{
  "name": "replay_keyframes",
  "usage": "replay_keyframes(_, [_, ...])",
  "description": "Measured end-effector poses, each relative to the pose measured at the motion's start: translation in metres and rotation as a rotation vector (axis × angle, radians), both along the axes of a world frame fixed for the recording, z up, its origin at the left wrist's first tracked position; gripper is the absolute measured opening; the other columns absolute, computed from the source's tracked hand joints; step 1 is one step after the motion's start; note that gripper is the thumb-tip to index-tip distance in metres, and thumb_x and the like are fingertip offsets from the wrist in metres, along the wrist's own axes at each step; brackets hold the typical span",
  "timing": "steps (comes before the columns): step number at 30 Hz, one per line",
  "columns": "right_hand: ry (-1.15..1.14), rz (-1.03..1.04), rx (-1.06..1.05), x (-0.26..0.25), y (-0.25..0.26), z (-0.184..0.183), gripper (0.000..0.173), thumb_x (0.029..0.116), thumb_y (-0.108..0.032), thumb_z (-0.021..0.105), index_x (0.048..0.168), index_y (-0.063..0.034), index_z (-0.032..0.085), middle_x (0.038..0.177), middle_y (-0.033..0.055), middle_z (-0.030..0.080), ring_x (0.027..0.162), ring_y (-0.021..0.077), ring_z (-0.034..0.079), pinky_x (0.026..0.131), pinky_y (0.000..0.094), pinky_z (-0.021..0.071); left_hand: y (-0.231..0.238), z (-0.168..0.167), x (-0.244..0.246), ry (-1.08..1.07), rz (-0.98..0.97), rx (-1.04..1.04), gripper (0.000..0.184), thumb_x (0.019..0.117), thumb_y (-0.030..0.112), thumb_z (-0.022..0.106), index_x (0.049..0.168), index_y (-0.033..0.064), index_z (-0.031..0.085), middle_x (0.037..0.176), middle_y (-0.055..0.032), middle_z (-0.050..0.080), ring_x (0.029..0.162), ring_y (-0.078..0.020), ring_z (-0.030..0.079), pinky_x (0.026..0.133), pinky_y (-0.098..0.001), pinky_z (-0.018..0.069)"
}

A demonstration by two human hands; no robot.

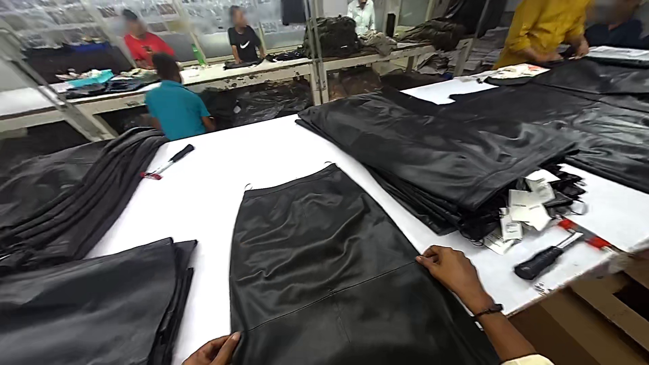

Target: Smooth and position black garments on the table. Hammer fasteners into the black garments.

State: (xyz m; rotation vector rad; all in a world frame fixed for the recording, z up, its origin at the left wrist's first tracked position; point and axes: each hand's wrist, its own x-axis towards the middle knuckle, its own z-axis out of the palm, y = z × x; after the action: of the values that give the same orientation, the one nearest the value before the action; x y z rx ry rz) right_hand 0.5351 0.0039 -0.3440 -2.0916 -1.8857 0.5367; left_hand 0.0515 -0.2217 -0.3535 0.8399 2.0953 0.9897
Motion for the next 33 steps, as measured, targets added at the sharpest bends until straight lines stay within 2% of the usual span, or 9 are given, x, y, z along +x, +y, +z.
replay_keyframes(7, [-0.027, 0.086, 0.093, 0.011, 0.009, -0.013, 0.032, 0.0879, -0.039, 0.081, 0.09, -0.0076, 0.075, 0.081, 0.0197, 0.07, 0.079, 0.0438, 0.066, 0.068, 0.0693, 0.0472, 0.005, -0.009, 0.006, 0.095, 0.122, -0.012, 0.025, 0.0902, 0.03, 0.078, 0.098, 0.0065, 0.076, 0.081, -0.0048, 0.074, 0.069, -0.0154, 0.069, 0.066, -0.0384, 0.0583])
replay_keyframes(16, [-0.05, 0.094, 0.024, 0.011, 0.015, -0.006, 0.022, 0.0901, -0.029, 0.08, 0.084, -0.0078, 0.075, 0.08, 0.021, 0.069, 0.08, 0.044, 0.065, 0.069, 0.0674, 0.0453, 0.004, 0.007, 0.012, -0.239, 0.251, 0.131, 0.02, 0.0875, 0.014, 0.081, 0.094, -0.0019, 0.071, 0.08, -0.0111, 0.072, 0.067, -0.0173, 0.07, 0.061, -0.0316, 0.0601])
replay_keyframes(18, [0.144, 0.111, -0.026, 0.017, 0.021, -0.005, 0.018, 0.093, -0.02, 0.077, 0.086, -0.004, 0.076, 0.077, 0.0173, 0.07, 0.072, 0.0338, 0.065, 0.067, 0.0585, 0.0497, 0.003, 0.012, 0.008, -0.211, 0.279, 0.154, 0.017, 0.0859, 0.011, 0.082, 0.092, -0.0014, 0.072, 0.078, -0.0095, 0.073, 0.065, -0.0146, 0.069, 0.059, -0.0289, 0.0589])
replay_keyframes(20, [0.541, 0.041, -0.17, 0.016, 0.021, 0.01, 0.012, 0.0976, -0.01, 0.068, 0.091, 0.0003, 0.071, 0.077, 0.0096, 0.07, 0.067, 0.0169, 0.067, 0.066, 0.0364, 0.0581, 0.004, 0.014, 0.0, -0.15, 0.3, 0.165, 0.017, 0.084, 0.01, 0.084, 0.091, -0.0006, 0.073, 0.076, -0.0077, 0.071, 0.063, -0.0119, 0.066, 0.059, -0.0271, 0.0554])
replay_keyframes(22, [0.775, -0.019, -0.281, 0.021, 0.025, 0.009, 0.012, 0.0996, -0.008, 0.063, 0.094, 0.0006, 0.069, 0.078, 0.0086, 0.072, 0.066, 0.0137, 0.07, 0.064, 0.03, 0.0603, 0.005, 0.006, -0.012, -0.017, 0.277, 0.115, 0.019, 0.0803, 0.013, 0.087, 0.088, 0.0014, 0.074, 0.073, -0.0063, 0.071, 0.06, -0.0107, 0.063, 0.058, -0.0279, 0.053])
replay_keyframes(26, [0.536, 0.007, -0.207, 0.018, 0.032, -0.018, 0.016, 0.0959, -0.013, 0.072, 0.088, 0.0012, 0.071, 0.074, 0.0113, 0.068, 0.06, 0.0167, 0.063, 0.059, 0.0357, 0.0549, 0.014, 0.0, -0.015, 0.241, 0.158, -0.104, 0.027, 0.0806, 0.031, 0.088, 0.091, 0.0086, 0.077, 0.08, -0.006, 0.073, 0.075, -0.0209, 0.068, 0.076, -0.0489, 0.0538])
replay_keyframes(28, [0.417, 0.038, -0.137, 0.018, 0.03, -0.023, 0.017, 0.0942, -0.017, 0.075, 0.089, -0.0003, 0.072, 0.075, 0.0139, 0.068, 0.062, 0.0217, 0.062, 0.061, 0.043, 0.0533, 0.014, 0.008, -0.007, 0.313, 0.162, -0.17, 0.029, 0.082, 0.035, 0.086, 0.095, 0.0101, 0.076, 0.082, -0.0049, 0.073, 0.079, -0.0231, 0.068, 0.079, -0.0531, 0.0511])
replay_keyframes(31, [0.122, 0.106, 0.045, 0.014, 0.019, -0.02, 0.027, 0.0892, -0.025, 0.081, 0.106, -0.0055, 0.072, 0.078, 0.0166, 0.07, 0.071, 0.037, 0.065, 0.067, 0.0633, 0.0487, 0.012, 0.011, 0.002, 0.402, 0.174, -0.207, 0.038, 0.0841, 0.04, 0.083, 0.108, 0.012, 0.073, 0.084, -0.0027, 0.074, 0.081, -0.025, 0.069, 0.078, -0.0561, 0.0505])
replay_keyframes(33, [0.017, 0.151, 0.146, 0.012, 0.012, -0.024, 0.031, 0.0903, -0.026, 0.08, 0.111, -0.0057, 0.068, 0.079, 0.0152, 0.069, 0.073, 0.0391, 0.066, 0.067, 0.0659, 0.048, 0.01, 0.007, 0.005, 0.422, 0.192, -0.183, 0.039, 0.084, 0.041, 0.083, 0.109, 0.0123, 0.073, 0.083, -0.002, 0.074, 0.079, -0.0246, 0.069, 0.076, -0.0554, 0.0506])
